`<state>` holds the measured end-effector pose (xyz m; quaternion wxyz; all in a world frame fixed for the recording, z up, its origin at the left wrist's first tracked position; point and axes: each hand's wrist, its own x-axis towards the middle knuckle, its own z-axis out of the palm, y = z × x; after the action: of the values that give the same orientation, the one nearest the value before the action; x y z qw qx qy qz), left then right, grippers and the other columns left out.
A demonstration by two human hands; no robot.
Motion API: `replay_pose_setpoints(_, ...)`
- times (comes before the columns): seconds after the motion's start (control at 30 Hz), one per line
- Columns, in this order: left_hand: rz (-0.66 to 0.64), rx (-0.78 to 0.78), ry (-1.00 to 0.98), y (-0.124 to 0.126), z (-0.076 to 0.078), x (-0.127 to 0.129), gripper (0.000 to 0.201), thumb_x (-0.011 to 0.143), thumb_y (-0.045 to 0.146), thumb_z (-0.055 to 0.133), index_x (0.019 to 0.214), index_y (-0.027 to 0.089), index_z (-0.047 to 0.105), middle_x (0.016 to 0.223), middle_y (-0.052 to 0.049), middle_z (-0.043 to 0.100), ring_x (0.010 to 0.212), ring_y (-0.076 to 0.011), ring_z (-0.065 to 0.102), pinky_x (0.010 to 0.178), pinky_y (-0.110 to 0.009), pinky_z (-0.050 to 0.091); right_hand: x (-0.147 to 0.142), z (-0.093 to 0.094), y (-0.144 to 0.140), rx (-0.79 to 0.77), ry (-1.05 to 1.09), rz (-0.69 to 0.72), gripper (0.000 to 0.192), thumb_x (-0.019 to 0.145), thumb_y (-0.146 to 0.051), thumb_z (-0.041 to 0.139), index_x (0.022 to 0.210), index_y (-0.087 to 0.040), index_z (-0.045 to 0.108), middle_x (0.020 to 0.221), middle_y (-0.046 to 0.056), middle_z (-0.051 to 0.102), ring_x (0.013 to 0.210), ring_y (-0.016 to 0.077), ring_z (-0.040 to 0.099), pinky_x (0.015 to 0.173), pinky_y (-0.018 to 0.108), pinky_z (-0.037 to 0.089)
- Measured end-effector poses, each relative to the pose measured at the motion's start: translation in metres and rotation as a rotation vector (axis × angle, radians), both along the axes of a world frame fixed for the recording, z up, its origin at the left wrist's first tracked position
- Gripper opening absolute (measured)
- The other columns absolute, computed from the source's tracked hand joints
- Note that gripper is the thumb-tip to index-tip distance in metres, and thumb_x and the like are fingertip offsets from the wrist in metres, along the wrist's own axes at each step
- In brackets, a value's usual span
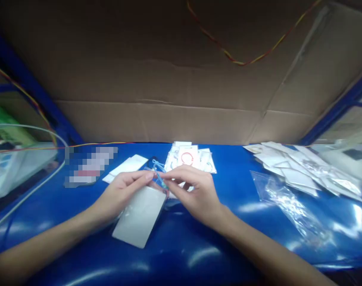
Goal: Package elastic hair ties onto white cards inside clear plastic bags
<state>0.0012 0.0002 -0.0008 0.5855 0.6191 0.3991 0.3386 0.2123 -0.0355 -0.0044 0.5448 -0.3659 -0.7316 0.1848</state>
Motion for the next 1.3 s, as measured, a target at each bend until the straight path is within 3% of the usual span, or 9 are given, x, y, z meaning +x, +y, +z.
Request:
replay_pose_setpoints(0.1,-0.008,0.071,0.042,-0.003,0.004,0.001,0.038,0.093,0.049,0.064,0.085,0.016,0.083,0.082,-0.007,0.077,0.067,-0.017,0.062,0.059,-0.023,0.044,-0.002,-0.002,0.0,-0.083,0.076,0.005,0.013,0.09,-0.021,0.074,0.1,-0.025,0.082,0.094,0.005,0.08,0.075,0.0169,0.074,0.055,0.024,0.056)
replay_pose_setpoints(0.33,-0.055,-0.007,0.038,-0.005,0.001,0.002,0.041,0.093,0.052,0.062,0.085,0.015,0.08,0.074,-0.005,0.073,0.053,-0.0116,0.053,0.049,-0.021,0.037,-0.007,-0.001,-0.002,-0.148,0.138,-0.006,0.009,0.085,-0.019,0.079,0.091,-0.025,0.083,0.087,0.003,0.081,0.076,0.0177,0.074,0.059,0.025,0.057)
replay_pose_setpoints(0.5,-0.013,-0.03,0.01,-0.005,-0.002,0.003,0.041,0.092,0.054,0.064,0.089,0.016,0.078,0.064,-0.001,0.067,0.051,-0.0111,0.051,0.047,-0.02,0.035,-0.011,-0.001,-0.002,-0.342,0.264,0.037,0.008,0.081,-0.027,0.083,0.087,-0.021,0.083,0.08,0.003,0.081,0.05,0.0125,0.065,0.044,0.023,0.051)
replay_pose_setpoints(0.67,0.03,0.076,0.051,-0.003,-0.003,0.002,0.037,0.091,0.051,0.065,0.095,0.018,0.081,0.08,-0.005,0.076,0.07,-0.019,0.064,0.061,-0.025,0.047,-0.011,-0.001,-0.001,-0.304,0.153,-0.008,0.007,0.079,-0.026,0.084,0.083,-0.021,0.083,0.082,0.005,0.082,0.066,0.0172,0.072,0.053,0.024,0.054)
replay_pose_setpoints(0.87,0.076,0.198,0.07,-0.004,-0.003,0.001,0.032,0.094,0.046,0.063,0.101,0.021,0.082,0.098,-0.006,0.081,0.1,-0.0268,0.07,0.089,-0.033,0.053,-0.007,-0.003,0.003,-0.366,0.099,0.011,0.011,0.079,-0.029,0.084,0.087,-0.021,0.084,0.083,0.005,0.082,0.057,0.0148,0.066,0.049,0.024,0.05)
replay_pose_setpoints(1.13,0.086,0.272,0.11,-0.002,-0.004,0.001,0.034,0.095,0.046,0.062,0.103,0.02,0.083,0.094,-0.006,0.081,0.096,-0.0271,0.071,0.085,-0.033,0.053,0.0,0.002,0.003,-0.425,0.028,0.091,0.017,0.079,-0.028,0.082,0.094,-0.02,0.084,0.084,0.006,0.082,0.064,0.0171,0.069,0.054,0.026,0.053)
replay_pose_setpoints(1.3,0.096,0.268,0.155,-0.002,-0.002,0.001,0.035,0.095,0.047,0.06,0.103,0.02,0.082,0.087,-0.005,0.08,0.091,-0.0269,0.071,0.083,-0.033,0.054,-0.001,0.001,0.003,-0.402,0.042,0.071,0.014,0.08,-0.026,0.082,0.092,-0.019,0.084,0.08,0.005,0.081,0.061,0.0151,0.067,0.052,0.024,0.05)
